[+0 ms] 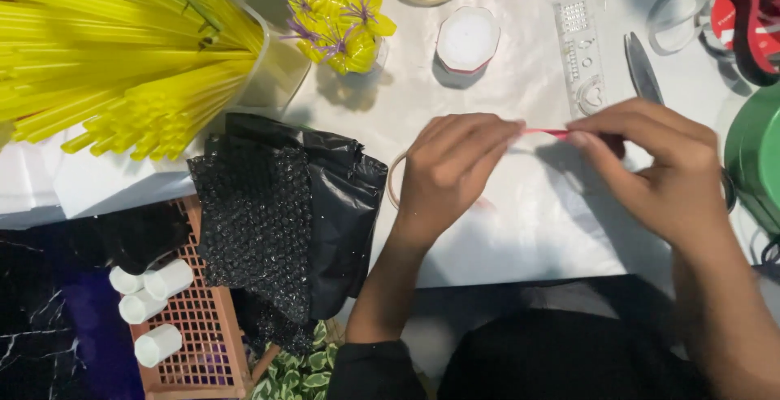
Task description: Applying double-sided tape to a decorative ribbon and wrapping it around a small container base.
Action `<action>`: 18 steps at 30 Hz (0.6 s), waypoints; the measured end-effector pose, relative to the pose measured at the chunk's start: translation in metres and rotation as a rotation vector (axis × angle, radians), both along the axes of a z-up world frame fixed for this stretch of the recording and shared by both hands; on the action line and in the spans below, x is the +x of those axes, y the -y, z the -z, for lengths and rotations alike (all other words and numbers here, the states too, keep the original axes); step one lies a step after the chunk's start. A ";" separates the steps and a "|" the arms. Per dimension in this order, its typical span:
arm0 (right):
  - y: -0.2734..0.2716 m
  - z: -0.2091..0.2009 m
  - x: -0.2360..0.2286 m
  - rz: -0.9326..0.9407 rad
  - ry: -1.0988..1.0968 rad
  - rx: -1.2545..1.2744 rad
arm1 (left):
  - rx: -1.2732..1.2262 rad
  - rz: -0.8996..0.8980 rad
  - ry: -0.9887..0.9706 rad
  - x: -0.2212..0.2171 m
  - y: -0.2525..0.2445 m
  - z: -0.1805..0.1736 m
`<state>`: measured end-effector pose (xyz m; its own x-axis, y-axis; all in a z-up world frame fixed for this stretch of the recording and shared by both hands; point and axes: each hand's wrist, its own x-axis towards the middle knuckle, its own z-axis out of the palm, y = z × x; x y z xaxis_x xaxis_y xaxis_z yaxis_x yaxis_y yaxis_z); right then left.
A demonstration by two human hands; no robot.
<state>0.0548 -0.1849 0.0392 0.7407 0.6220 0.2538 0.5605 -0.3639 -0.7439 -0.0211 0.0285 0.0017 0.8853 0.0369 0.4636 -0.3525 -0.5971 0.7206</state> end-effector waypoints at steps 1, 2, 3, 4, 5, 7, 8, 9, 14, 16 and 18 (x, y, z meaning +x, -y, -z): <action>0.006 0.003 -0.002 0.004 -0.001 0.003 | 0.003 0.004 -0.001 -0.001 0.000 -0.002; 0.015 0.005 -0.004 0.068 -0.066 -0.008 | -0.051 0.061 -0.069 -0.001 0.003 -0.003; 0.025 0.007 -0.006 0.132 -0.130 -0.019 | -0.105 0.119 -0.137 0.000 0.006 -0.004; 0.031 0.006 -0.007 0.137 -0.132 -0.018 | -0.104 0.125 -0.138 -0.001 0.008 -0.003; 0.036 0.004 -0.009 0.197 -0.196 -0.078 | -0.114 0.170 -0.168 -0.001 0.010 -0.003; 0.041 -0.001 -0.009 0.254 -0.260 -0.130 | -0.117 0.214 -0.196 -0.001 0.018 -0.007; 0.042 -0.004 -0.011 0.218 -0.182 -0.140 | -0.179 0.161 -0.199 -0.002 0.025 -0.009; 0.044 -0.007 -0.013 0.181 -0.103 -0.150 | -0.240 0.107 -0.202 -0.004 0.033 -0.011; 0.048 -0.015 -0.018 0.120 0.026 -0.142 | -0.117 0.113 0.037 0.002 0.038 0.005; 0.056 -0.014 -0.018 0.155 0.037 -0.156 | -0.165 0.169 0.013 -0.001 0.031 0.004; 0.066 -0.012 -0.016 0.211 0.033 -0.152 | -0.240 0.097 -0.140 -0.005 0.023 -0.007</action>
